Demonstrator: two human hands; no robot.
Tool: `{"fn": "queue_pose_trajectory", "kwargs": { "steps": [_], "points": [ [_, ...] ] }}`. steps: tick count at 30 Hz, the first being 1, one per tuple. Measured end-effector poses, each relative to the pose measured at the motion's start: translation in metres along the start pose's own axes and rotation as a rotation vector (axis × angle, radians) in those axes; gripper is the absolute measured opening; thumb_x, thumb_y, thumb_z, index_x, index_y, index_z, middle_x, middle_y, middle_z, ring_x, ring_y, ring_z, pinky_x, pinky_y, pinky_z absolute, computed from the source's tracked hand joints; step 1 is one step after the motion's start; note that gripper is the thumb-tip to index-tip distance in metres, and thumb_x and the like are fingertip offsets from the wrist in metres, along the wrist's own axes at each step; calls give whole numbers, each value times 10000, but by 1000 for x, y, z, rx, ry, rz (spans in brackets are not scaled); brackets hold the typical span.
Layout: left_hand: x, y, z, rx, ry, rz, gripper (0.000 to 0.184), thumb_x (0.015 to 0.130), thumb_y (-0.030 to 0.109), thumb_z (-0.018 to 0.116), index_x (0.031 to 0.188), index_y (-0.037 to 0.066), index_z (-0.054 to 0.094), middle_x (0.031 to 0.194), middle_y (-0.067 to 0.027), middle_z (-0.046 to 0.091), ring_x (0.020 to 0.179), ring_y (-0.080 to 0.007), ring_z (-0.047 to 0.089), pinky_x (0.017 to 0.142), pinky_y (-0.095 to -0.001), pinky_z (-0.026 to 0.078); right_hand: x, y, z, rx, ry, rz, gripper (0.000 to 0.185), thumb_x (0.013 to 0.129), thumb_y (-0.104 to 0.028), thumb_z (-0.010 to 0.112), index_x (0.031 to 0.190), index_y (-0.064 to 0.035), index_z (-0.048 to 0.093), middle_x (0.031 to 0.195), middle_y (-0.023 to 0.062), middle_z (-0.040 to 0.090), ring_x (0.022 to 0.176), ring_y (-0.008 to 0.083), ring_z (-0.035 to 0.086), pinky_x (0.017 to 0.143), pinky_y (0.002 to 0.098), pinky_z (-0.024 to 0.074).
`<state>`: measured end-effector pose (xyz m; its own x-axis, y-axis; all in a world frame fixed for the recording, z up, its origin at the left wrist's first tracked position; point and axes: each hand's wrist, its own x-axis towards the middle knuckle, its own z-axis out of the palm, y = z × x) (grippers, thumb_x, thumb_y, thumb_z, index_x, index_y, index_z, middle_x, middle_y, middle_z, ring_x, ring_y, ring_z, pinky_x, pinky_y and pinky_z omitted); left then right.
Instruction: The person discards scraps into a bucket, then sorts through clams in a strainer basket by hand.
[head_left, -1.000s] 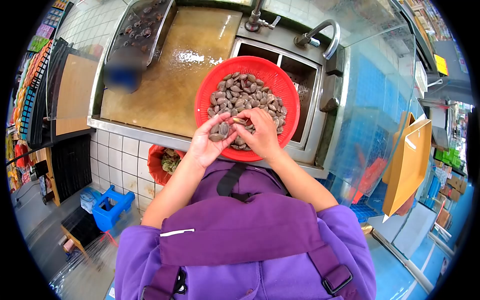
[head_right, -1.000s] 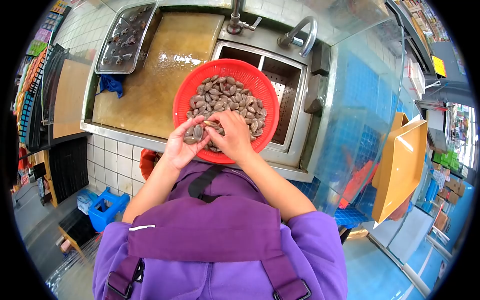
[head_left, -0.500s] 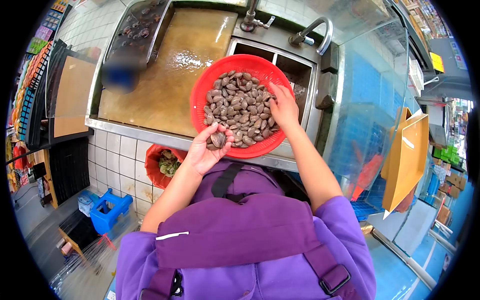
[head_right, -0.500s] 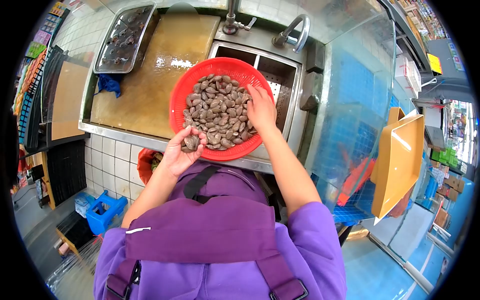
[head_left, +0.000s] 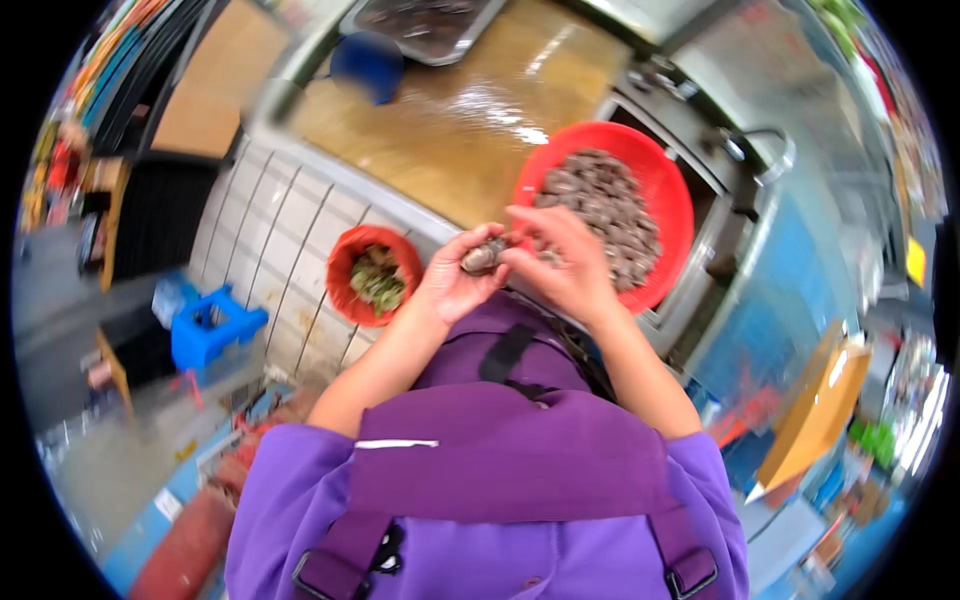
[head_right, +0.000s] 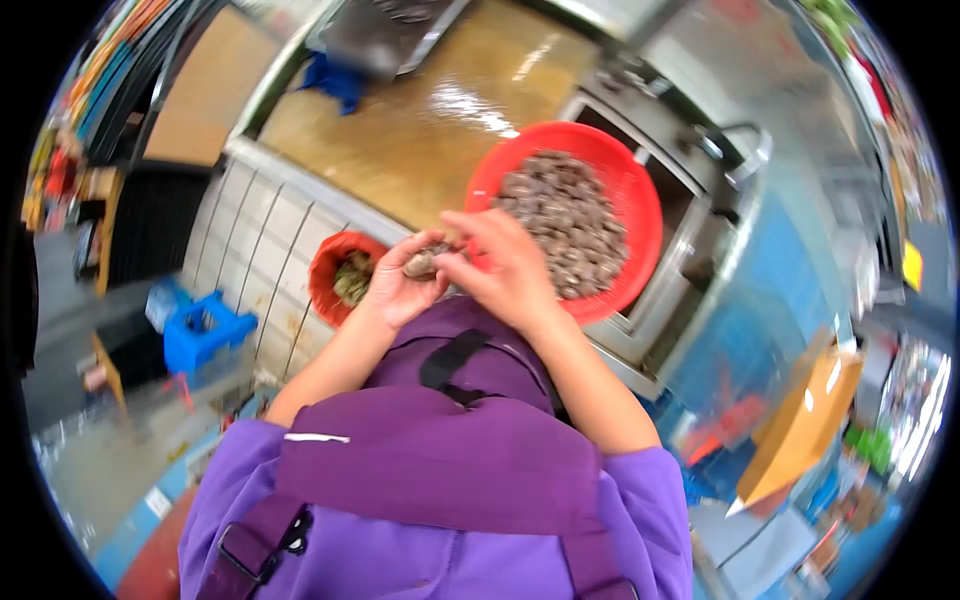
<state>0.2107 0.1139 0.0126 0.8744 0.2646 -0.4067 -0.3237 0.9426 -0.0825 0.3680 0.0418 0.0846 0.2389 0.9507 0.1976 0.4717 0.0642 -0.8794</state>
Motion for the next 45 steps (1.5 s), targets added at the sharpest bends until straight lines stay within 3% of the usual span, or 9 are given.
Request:
{"fn": "queue_pose_trajectory", "kwargs": {
  "steps": [6,8,11,15,19,27,31,38,45],
  "points": [
    [-90,43,-74,-71,197,275,150,822,163,596,899,36,613,1065,-153,547,791,-217,536,606,-226,508,-14,29,4,371,26,484,253,838,-107,600,1085,-54,586,911,-17,566,773,55,521,725,196,429],
    [-123,63,-110,136,461,375,201,813,186,612,963,54,589,1094,-161,540,957,-244,539,708,-297,528,-20,39,-5,376,44,521,252,839,-109,599,1085,-53,586,921,-9,572,781,59,524,736,200,433],
    [-168,86,-193,574,1036,156,931,738,757,379,1421,168,148,1468,-116,140,1277,-361,283,976,-601,214,-40,70,-41,48,170,476,242,824,-107,606,1056,-36,594,971,38,571,817,82,532,734,214,441],
    [-164,104,-192,730,1377,451,774,830,604,433,1389,102,248,1414,-126,286,1211,-311,385,973,-466,311,-74,102,-76,-553,78,365,329,737,-193,669,1041,-83,607,1115,132,554,1033,274,522,892,361,416],
    [-90,93,-81,1444,773,783,241,896,186,526,1051,7,569,996,-48,597,931,-134,542,822,-230,421,-83,98,-35,-621,-274,75,445,721,-245,657,1152,-206,556,1319,101,416,1193,316,397,985,461,302],
    [54,8,49,2391,-331,848,210,760,64,599,968,35,599,1047,-118,577,985,-286,521,877,-343,414,-38,154,-91,-821,0,243,368,767,-208,605,1130,-165,566,1293,84,441,1151,274,442,936,438,359],
    [76,-8,40,2586,-380,718,276,755,135,619,1009,31,593,1081,-126,572,1025,-295,500,913,-380,386,-66,132,-114,-695,116,354,363,773,-206,585,1125,-124,551,1182,135,515,1056,310,513,860,411,436],
    [105,-52,34,3154,-224,128,924,619,451,718,1338,59,289,1376,-112,324,1218,-346,342,924,-544,336,-82,101,-80,-511,-94,752,468,729,-200,610,1127,-10,453,955,223,583,887,362,582,766,444,475],
    [126,-35,39,3063,-303,-50,548,690,258,685,1174,95,485,1263,-66,434,1092,-279,448,871,-429,403,-108,112,-56,-258,114,749,195,740,-133,582,906,-37,544,924,168,582,867,348,569,741,434,452]
  ]
}}
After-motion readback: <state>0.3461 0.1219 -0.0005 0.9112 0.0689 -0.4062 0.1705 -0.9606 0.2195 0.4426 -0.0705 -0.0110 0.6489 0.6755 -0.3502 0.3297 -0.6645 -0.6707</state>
